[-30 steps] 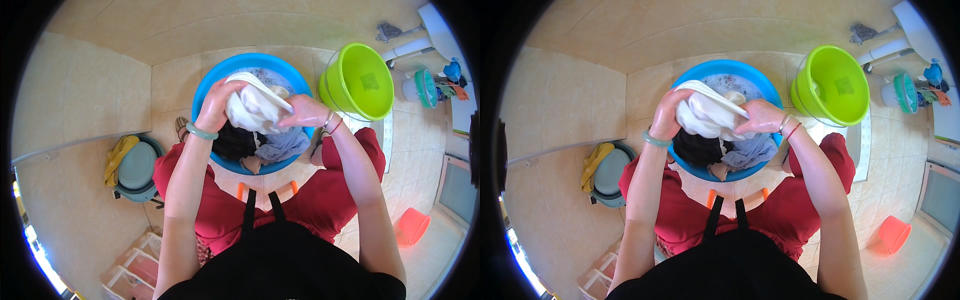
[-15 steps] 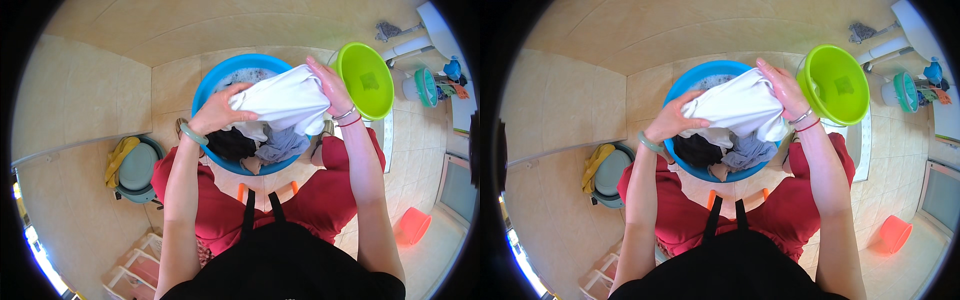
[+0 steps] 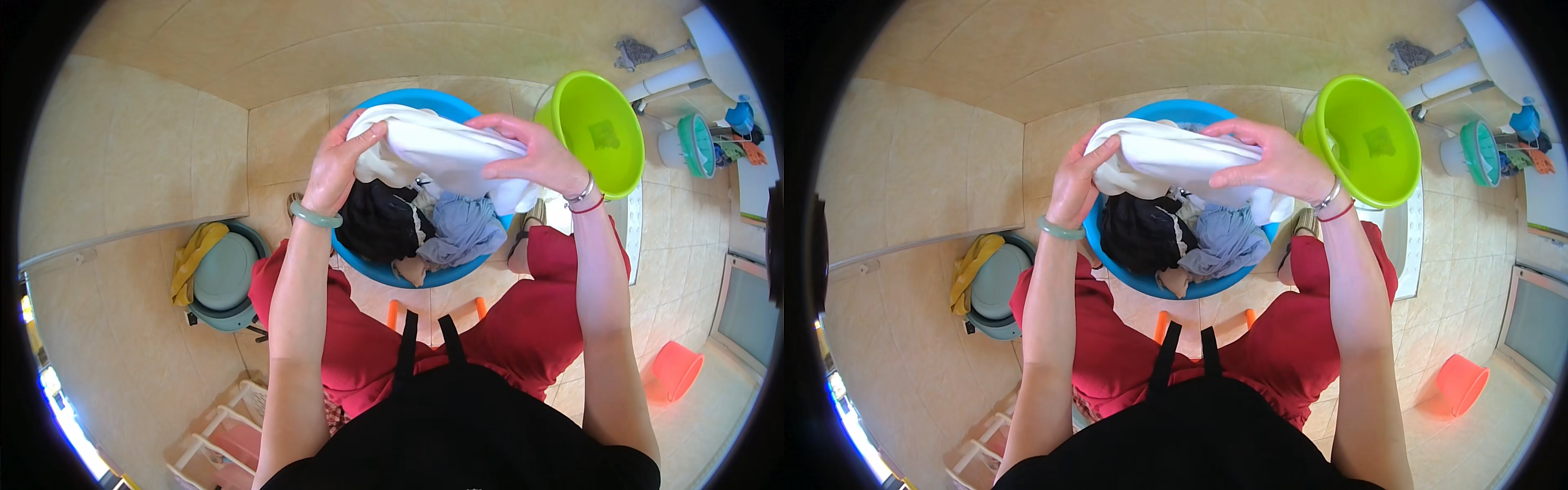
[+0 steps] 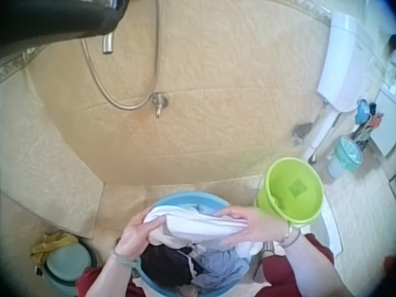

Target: The person sits on a small stool and hand-washes a white cloth in a blue basin filled with soapy water. They repeatedly scrub, wring, and rinse the cloth by hand, occasionally lifting it to inspect it before submerging it again.

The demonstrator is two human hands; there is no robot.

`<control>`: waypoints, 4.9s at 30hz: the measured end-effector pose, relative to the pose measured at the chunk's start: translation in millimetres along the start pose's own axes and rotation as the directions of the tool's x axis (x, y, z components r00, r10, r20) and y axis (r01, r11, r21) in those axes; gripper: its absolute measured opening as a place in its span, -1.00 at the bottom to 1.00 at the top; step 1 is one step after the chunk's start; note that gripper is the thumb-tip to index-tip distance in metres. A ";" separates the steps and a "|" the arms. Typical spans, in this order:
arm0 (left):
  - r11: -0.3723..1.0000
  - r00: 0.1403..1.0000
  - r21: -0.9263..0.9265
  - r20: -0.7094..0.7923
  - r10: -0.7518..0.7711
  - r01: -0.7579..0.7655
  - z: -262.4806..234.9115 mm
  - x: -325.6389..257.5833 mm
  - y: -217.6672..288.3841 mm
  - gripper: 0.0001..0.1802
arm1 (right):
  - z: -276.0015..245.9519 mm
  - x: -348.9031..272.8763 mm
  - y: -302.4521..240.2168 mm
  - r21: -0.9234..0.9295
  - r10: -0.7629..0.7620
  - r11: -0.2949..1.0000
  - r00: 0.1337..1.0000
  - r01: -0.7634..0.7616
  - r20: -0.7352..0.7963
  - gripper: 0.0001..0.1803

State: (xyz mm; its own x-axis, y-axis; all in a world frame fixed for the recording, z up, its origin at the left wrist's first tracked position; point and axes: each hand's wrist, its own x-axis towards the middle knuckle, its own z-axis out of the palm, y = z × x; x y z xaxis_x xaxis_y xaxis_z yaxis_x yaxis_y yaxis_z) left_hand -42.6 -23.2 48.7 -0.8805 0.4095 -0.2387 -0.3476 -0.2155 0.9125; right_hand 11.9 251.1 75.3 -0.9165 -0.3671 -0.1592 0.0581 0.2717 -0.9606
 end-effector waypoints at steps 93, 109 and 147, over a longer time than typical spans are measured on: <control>0.969 0.981 -0.149 0.025 -0.195 0.196 29.5 -6.2 -7.2 -0.55 | 16.1 17.1 20.9 -0.318 0.203 0.938 0.964 -0.139 0.175 -0.57; 0.990 0.989 -0.010 0.061 -0.138 0.139 16.5 -14.9 10.7 -0.41 | 7.8 8.0 14.5 0.469 0.233 0.876 0.951 -0.115 -0.202 -0.47; 0.632 0.944 0.741 0.326 -0.047 -0.225 14.0 -0.2 -22.3 -0.29 | -5.9 9.1 74.8 0.390 0.181 0.920 0.931 -0.046 -0.317 -0.72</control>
State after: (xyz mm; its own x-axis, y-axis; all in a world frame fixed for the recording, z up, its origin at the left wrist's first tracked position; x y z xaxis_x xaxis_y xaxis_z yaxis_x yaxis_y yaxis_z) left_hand -30.2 -6.1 33.1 -0.7099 0.6860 -0.1596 0.2172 0.4289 0.8769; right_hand 5.6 273.3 3.3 -0.9681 -0.0102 -0.2503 0.2503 -0.0797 -0.9649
